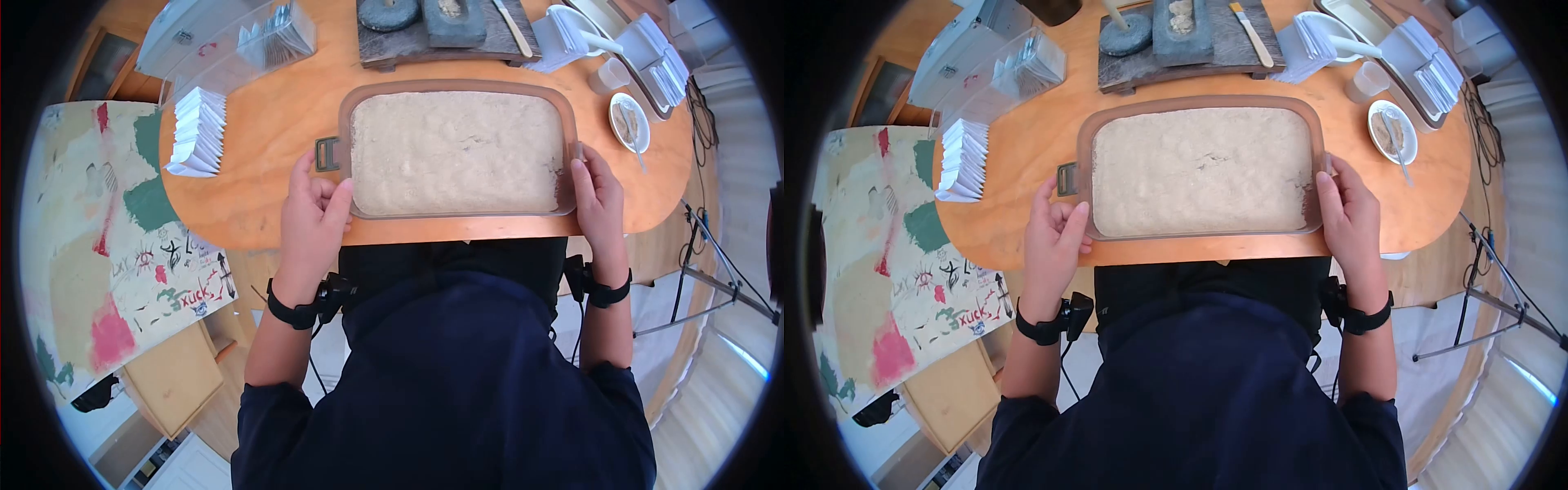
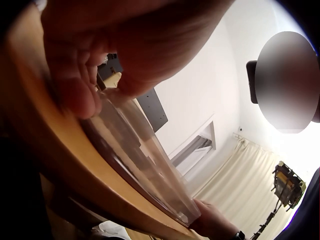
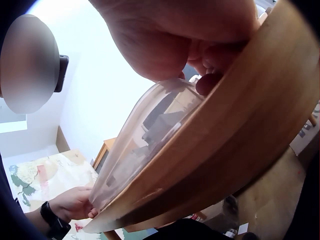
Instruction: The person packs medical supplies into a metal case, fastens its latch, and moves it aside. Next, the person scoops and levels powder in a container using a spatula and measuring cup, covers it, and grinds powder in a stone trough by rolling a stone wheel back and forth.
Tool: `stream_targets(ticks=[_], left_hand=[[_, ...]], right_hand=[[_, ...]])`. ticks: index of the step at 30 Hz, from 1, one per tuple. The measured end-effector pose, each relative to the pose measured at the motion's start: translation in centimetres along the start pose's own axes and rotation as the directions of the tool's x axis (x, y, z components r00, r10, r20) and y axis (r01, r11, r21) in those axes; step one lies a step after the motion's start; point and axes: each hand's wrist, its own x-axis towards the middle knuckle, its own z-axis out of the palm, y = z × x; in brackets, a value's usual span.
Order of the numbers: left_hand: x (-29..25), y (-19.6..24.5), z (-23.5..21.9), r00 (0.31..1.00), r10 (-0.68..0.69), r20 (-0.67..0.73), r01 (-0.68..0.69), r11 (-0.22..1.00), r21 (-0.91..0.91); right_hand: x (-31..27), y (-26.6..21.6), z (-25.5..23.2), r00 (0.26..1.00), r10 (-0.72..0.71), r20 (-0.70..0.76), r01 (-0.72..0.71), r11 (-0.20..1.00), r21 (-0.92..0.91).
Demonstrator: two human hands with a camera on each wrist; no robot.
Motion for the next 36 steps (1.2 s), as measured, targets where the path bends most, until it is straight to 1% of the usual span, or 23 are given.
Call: stream_targets(ticks=[2,4,5,7,8,10,11,13,14,16,17,19,20,22,23,25,27,28,30,31,32,34,36], left_hand=[[0.0,0.3,0.3,1.000,-0.022,0.020,0.023,0.997,-0.073],[-0.3,0.3,0.0,0.992,0.129,-0.009,-0.128,0.988,0.081],[-0.3,0.5,0.3,0.992,0.129,-0.001,-0.129,0.989,0.078],[-0.6,1.0,0.6,0.995,0.083,-0.047,-0.083,0.996,0.014],[-0.6,0.8,0.5,0.995,0.085,-0.046,-0.085,0.996,0.015],[-0.1,0.1,0.3,0.999,-0.004,-0.046,0.001,0.999,-0.053],[0.1,0.0,0.3,0.999,-0.005,-0.046,0.002,0.999,-0.052],[1.1,-0.1,0.5,0.976,0.125,-0.179,-0.113,0.991,0.072],[1.8,0.2,0.5,0.977,0.127,-0.172,-0.118,0.991,0.065],[3.5,0.9,0.2,0.947,0.230,-0.225,-0.153,0.938,0.311],[4.2,0.3,0.4,0.947,0.230,-0.223,-0.157,0.940,0.303],[5.3,-0.3,0.4,0.961,0.264,-0.084,-0.234,0.936,0.261],[5.4,0.0,0.3,0.959,0.269,-0.089,-0.237,0.933,0.271],[5.2,0.9,0.2,0.985,0.170,-0.009,-0.161,0.946,0.283],[5.2,0.9,0.1,0.985,0.175,-0.014,-0.163,0.943,0.290],[4.9,0.4,0.1,0.924,0.375,-0.071,-0.332,0.883,0.333],[4.4,0.7,0.2,0.920,0.383,-0.086,-0.334,0.880,0.338],[4.2,0.8,0.2,0.915,0.390,-0.099,-0.337,0.877,0.343],[3.9,0.4,0.2,0.929,0.358,-0.096,-0.301,0.880,0.368],[4.2,0.4,0.1,0.937,0.337,-0.095,-0.276,0.879,0.390],[4.2,0.5,0.0,0.936,0.340,-0.097,-0.277,0.876,0.394],[3.5,0.7,-0.2,0.956,0.270,-0.118,-0.235,0.940,0.247],[3.8,0.6,-0.3,0.950,0.303,-0.080,-0.270,0.920,0.284]], right_hand=[[-0.3,-0.3,-0.3,1.000,0.017,-0.010,-0.017,1.000,-0.010],[-0.6,-0.9,-0.4,0.999,-0.001,-0.041,0.000,1.000,-0.024],[-0.6,-0.8,-0.6,0.999,0.004,-0.046,-0.005,1.000,-0.029],[-0.6,-0.4,-0.4,0.998,0.056,0.000,-0.056,0.996,-0.076],[-0.7,-0.1,-0.3,0.998,0.057,-0.002,-0.057,0.996,-0.075],[-0.6,0.2,0.1,0.998,0.033,-0.050,-0.036,0.997,-0.063],[-0.6,0.0,0.0,0.998,0.034,-0.049,-0.037,0.997,-0.063],[-0.6,-0.6,-0.1,0.997,0.057,-0.044,-0.060,0.996,-0.061],[-0.5,-0.6,0.0,0.997,0.058,-0.051,-0.062,0.996,-0.069],[0.0,-0.1,0.0,0.998,0.050,-0.044,-0.054,0.996,-0.076],[0.1,0.3,-0.2,0.998,0.048,-0.049,-0.052,0.995,-0.084],[0.7,0.9,0.1,0.997,0.077,0.018,-0.077,0.997,0.021],[0.9,1.0,0.1,0.999,0.050,0.020,-0.050,0.999,0.000],[1.0,0.9,0.4,1.000,0.020,0.004,-0.020,1.000,0.014],[1.0,0.7,0.5,1.000,-0.007,-0.015,0.007,1.000,0.012],[0.7,0.2,0.6,0.999,-0.023,-0.044,0.023,1.000,0.006],[0.6,0.2,0.7,0.988,-0.097,-0.123,0.104,0.993,0.051],[0.6,0.3,0.6,0.988,-0.092,-0.120,0.099,0.994,0.053],[1.0,0.5,0.3,0.999,-0.052,-0.006,0.052,0.998,0.044],[1.2,0.4,0.4,0.998,-0.060,-0.008,0.060,0.997,0.049],[1.1,0.3,0.4,0.994,-0.096,-0.056,0.098,0.994,0.039],[0.8,0.5,0.6,0.988,-0.123,-0.094,0.126,0.992,0.030],[0.8,0.8,0.7,0.987,-0.109,-0.119,0.117,0.991,0.058]])
